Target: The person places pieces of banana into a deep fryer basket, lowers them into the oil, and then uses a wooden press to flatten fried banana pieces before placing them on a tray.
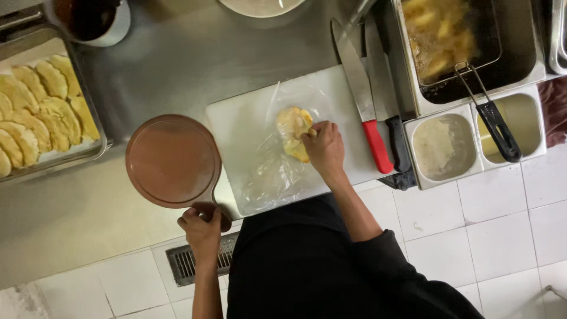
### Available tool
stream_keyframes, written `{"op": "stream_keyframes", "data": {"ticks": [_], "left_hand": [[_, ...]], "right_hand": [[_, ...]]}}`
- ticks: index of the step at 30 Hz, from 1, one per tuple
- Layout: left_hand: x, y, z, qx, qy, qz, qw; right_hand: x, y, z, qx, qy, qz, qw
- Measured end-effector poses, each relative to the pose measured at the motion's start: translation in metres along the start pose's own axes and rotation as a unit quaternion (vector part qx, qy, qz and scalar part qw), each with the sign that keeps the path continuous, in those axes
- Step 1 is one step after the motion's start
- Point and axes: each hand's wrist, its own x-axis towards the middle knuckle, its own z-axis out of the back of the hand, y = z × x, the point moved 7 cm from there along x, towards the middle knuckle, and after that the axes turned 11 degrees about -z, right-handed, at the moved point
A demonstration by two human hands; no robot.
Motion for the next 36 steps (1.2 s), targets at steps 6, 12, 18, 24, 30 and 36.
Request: {"op": "stream_keyframes", "data": {"ticks": [6,12,18,24,30,36], "left_hand": [[-0.001,0.000,-0.009,0.095,-0.029,-0.075,0.992],[-0.005,-0.130,0.034,-0.053,-0.086,-0.185,0.978],[-0.020,-0.184,-0.040,-0.274,0.124,-0.322,0.898],[-0.047,-0.261,-0.068,-0.705,0.303,-0.126,0.629],[-0.036,-0.255,-0.065,-0.868,0.309,-0.019,0.388],[-0.021,-0.213,-0.057,-0.883,0.264,0.031,0.388]], "right_hand": [[0.004,0.009,0.009,0.024,0.146,-0.106,0.983],[0.007,-0.020,-0.034,0.249,0.271,-0.198,0.908],[0.004,0.024,0.046,0.161,0.141,-0.048,0.976],[-0.065,0.113,0.153,-0.008,-0.022,0.278,0.960],[-0.076,0.116,0.186,0.143,-0.028,0.294,0.945],[-0.106,0.161,0.135,0.092,-0.004,0.493,0.865]]}}
